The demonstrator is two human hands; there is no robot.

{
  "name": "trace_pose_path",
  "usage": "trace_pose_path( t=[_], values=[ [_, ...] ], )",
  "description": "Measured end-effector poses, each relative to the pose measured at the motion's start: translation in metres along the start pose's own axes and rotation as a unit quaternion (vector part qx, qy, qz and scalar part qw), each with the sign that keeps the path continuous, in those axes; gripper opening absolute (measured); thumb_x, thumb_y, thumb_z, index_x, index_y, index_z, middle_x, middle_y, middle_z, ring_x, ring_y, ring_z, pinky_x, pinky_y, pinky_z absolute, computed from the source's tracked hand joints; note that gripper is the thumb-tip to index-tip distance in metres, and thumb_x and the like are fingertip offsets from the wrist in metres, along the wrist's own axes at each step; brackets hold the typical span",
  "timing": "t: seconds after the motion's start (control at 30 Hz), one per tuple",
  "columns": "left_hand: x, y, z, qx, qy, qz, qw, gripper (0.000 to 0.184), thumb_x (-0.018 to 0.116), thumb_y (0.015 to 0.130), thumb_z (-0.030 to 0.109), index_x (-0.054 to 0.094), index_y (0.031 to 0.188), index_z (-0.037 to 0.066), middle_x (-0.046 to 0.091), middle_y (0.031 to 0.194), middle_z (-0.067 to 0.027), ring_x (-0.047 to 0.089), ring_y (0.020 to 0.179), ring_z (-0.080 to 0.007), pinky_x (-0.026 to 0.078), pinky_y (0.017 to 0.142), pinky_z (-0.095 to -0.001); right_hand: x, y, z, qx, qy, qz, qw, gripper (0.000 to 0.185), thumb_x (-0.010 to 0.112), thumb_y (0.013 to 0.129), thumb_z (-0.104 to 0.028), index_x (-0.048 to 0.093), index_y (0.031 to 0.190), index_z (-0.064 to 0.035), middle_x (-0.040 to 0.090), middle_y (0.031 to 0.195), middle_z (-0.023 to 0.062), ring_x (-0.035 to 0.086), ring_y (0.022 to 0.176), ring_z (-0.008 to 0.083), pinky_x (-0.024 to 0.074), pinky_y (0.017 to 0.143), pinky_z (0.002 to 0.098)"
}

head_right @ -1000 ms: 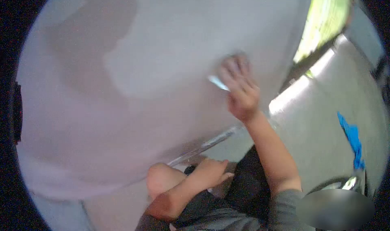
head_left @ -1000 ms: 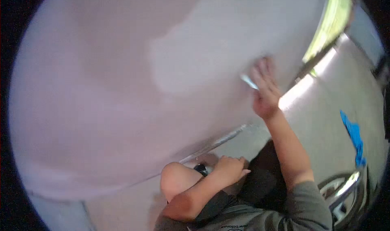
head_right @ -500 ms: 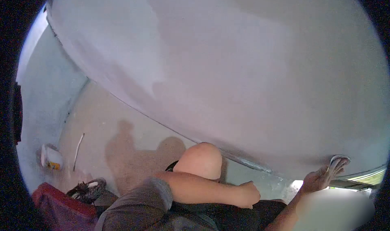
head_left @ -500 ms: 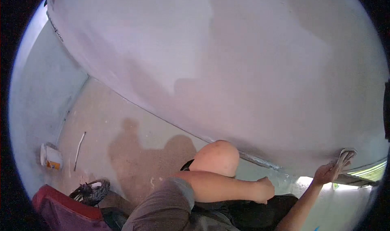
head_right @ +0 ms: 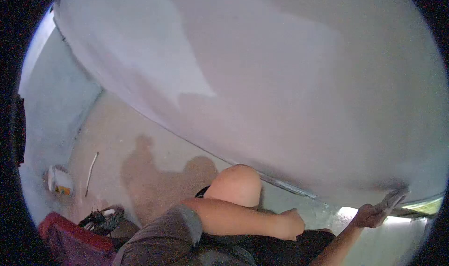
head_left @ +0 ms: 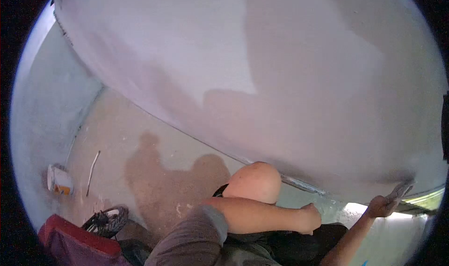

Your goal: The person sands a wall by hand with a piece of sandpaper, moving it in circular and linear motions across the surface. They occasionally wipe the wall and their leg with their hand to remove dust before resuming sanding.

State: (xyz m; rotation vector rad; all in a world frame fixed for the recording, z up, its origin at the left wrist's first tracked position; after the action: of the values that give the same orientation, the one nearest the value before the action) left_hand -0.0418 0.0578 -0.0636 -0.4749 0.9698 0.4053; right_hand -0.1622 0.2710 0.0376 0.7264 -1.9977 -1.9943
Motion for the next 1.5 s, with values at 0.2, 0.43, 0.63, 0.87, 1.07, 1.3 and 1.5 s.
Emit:
trace_pose_path(
  t=[0.2, 0.43, 0.63, 0.87, 1.07, 1.3, 1.5],
  values=[
    [-0.007, -0.009, 0.005, 0.027, -0.032, -0.03, 0.999, 0.045, 0.064, 0.09, 0.043, 0.067, 0.1, 0.0, 0.07, 0.086, -0.0196, 0.069, 0.083, -0.0382, 0.053, 0.08, -0.0505, -0.106, -0.029, 0.061, 0.122, -0.08, 0.253, 0.957, 0.033, 0.064, 0.097, -0.026, 0.065, 0.109, 0.004, 0.069, 0.109, 0.0159, 0.069, 0.093, 0.0271, 0.0567, 0.078, 0.0401],
    [-0.021, -0.011, 0.018, 0.04, 0.016, -0.04, 0.998, 0.051, 0.058, 0.093, 0.048, 0.06, 0.107, -0.001, 0.068, 0.083, -0.0228, 0.067, 0.082, -0.0426, 0.052, 0.077, -0.0523, -0.084, 0.046, -0.008, 0.151, 0.128, 0.232, 0.952, 0.032, 0.043, 0.095, -0.009, 0.059, 0.116, 0.0102, 0.058, 0.125, 0.0208, 0.06, 0.112, 0.0346, 0.0481, 0.101, 0.0492],
    [-0.013, -0.011, 0.015, 0.038, 0.04, -0.067, 0.996, 0.051, 0.057, 0.093, 0.049, 0.059, 0.107, -0.001, 0.069, 0.086, -0.0228, 0.066, 0.083, -0.0441, 0.052, 0.078, -0.0527, -0.066, 0.077, -0.024, 0.102, -0.052, 0.171, 0.979, 0.035, 0.044, 0.096, 0.003, 0.054, 0.128, 0.0133, 0.055, 0.131, 0.0233, 0.054, 0.124, 0.035, 0.0433, 0.106, 0.0397],
    [-0.016, -0.014, 0.01, 0.033, 0.05, -0.067, 0.996, 0.058, 0.056, 0.094, 0.051, 0.059, 0.123, 0.001, 0.069, 0.094, -0.0265, 0.066, 0.091, -0.0448, 0.052, 0.084, -0.0534, -0.028, 0.129, -0.039, 0.023, -0.048, 0.12, 0.991, 0.04, 0.051, 0.095, -0.008, 0.057, 0.133, 0.0054, 0.051, 0.141, 0.0266, 0.046, 0.135, 0.0426, 0.0385, 0.111, 0.0476],
    [-0.016, -0.019, 0.011, 0.021, 0.047, -0.099, 0.994, 0.066, 0.054, 0.093, 0.054, 0.056, 0.131, 0.0, 0.068, 0.101, -0.0282, 0.066, 0.095, -0.0453, 0.052, 0.086, -0.0516, 0.003, 0.156, -0.106, -0.145, 0.048, 0.02, 0.988, 0.038, 0.054, 0.091, -0.009, 0.061, 0.127, 0.0009, 0.053, 0.142, 0.019, 0.047, 0.135, 0.0355, 0.0437, 0.108, 0.0465],
    [-0.015, -0.031, 0.018, -0.016, -0.01, -0.052, 0.998, 0.062, 0.063, 0.089, 0.046, 0.055, 0.132, 0.002, 0.064, 0.114, -0.0291, 0.062, 0.105, -0.0446, 0.048, 0.091, -0.0511, 0.016, 0.194, -0.197, -0.418, 0.145, -0.042, 0.896, 0.032, 0.056, 0.094, -0.019, 0.066, 0.121, -0.005, 0.061, 0.135, 0.0079, 0.055, 0.128, 0.0257, 0.045, 0.107, 0.0425],
    [-0.012, -0.018, 0.013, 0.001, 0.06, -0.097, 0.993, 0.066, 0.054, 0.094, 0.054, 0.055, 0.13, -0.001, 0.069, 0.097, -0.0277, 0.067, 0.094, -0.0436, 0.052, 0.084, -0.0522, -0.024, 0.252, -0.025, 0.104, -0.052, 0.025, 0.993, 0.016, 0.052, 0.09, -0.008, 0.064, 0.099, -0.0034, 0.07, 0.095, 0.0135, 0.065, 0.075, 0.034, 0.0484, 0.056, 0.0442]
  ],
)
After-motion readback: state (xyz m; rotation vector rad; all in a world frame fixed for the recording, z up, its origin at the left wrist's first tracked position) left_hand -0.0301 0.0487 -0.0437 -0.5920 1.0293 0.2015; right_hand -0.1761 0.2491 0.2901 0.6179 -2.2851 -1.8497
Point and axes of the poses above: each hand's wrist, its own y-axis towards the middle knuckle, its own x-axis out of the palm, z = x × y, the point moved 6 cm from there along y, towards the middle knuckle
